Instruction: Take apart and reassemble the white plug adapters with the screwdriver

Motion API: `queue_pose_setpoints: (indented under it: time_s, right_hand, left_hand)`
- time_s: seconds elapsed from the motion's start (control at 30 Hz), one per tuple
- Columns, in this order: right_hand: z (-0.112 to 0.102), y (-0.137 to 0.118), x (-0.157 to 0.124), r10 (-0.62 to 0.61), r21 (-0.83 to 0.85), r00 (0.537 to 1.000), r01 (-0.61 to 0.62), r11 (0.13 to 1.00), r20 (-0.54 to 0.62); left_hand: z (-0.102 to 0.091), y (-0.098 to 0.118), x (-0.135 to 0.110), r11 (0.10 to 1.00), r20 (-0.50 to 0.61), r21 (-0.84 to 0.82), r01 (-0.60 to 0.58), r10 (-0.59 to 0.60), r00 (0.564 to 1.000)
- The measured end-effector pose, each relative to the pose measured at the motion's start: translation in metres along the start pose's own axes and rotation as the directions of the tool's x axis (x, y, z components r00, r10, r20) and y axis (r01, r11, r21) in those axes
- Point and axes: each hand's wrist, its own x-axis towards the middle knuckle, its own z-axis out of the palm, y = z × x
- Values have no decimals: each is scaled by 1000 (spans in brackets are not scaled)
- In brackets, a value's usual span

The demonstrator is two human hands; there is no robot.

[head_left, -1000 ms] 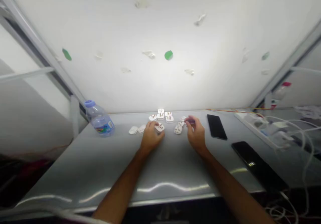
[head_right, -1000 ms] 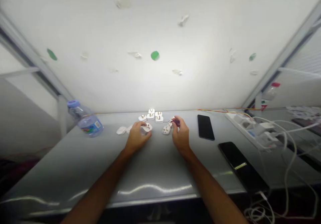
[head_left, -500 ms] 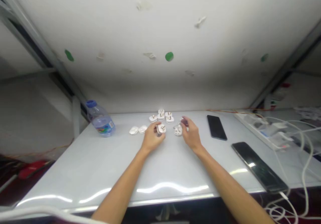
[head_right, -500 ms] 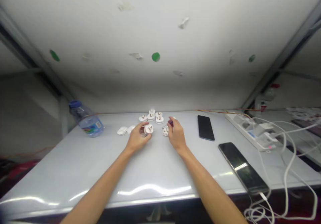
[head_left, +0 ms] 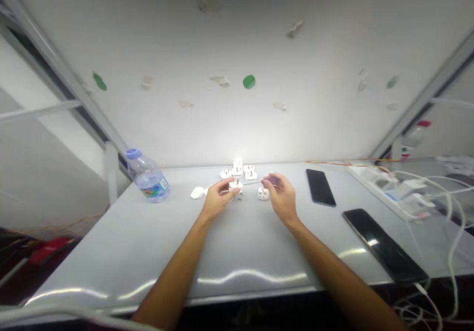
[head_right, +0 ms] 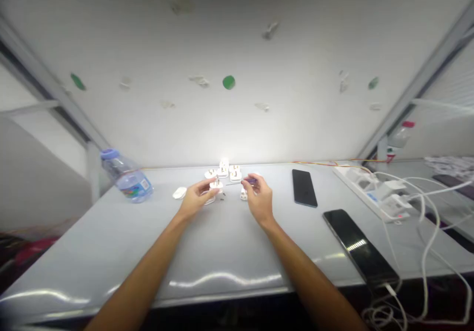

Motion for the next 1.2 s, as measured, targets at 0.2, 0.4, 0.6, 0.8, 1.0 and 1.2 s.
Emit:
queue_pose_setpoints:
  time_s: [0.2, 0.4, 0.6, 0.8, 1.0, 1.2]
  right_hand:
    - [0, -8, 2, 108, 165, 991, -93, 982, -83]
    - [-3, -3, 3, 167, 194, 984, -151, 969, -67]
    - [-4, 3, 3, 237, 246, 969, -214, 945, -69]
    - [3, 4, -3, 306, 281, 952, -296, 913, 10]
    - [3, 4, -4, 367, 303, 930, -359, 883, 30]
    - [-1, 1, -2, 409, 305, 910, -410, 860, 71]
  left_hand:
    - [-2, -2, -3, 995, 98, -88, 54, -45, 994]
    - [-5, -7, -1, 992, 165, -106, 65, -47, 985]
    - [-9, -5, 1, 993, 177, -88, 76, -59, 982]
    - [-11, -1, 0, 998, 205, -37, 51, -43, 978]
    - [-11, -8, 3, 998, 228, -34, 44, -35, 973]
    - [-12, -6, 2, 996, 187, -63, 57, -44, 981]
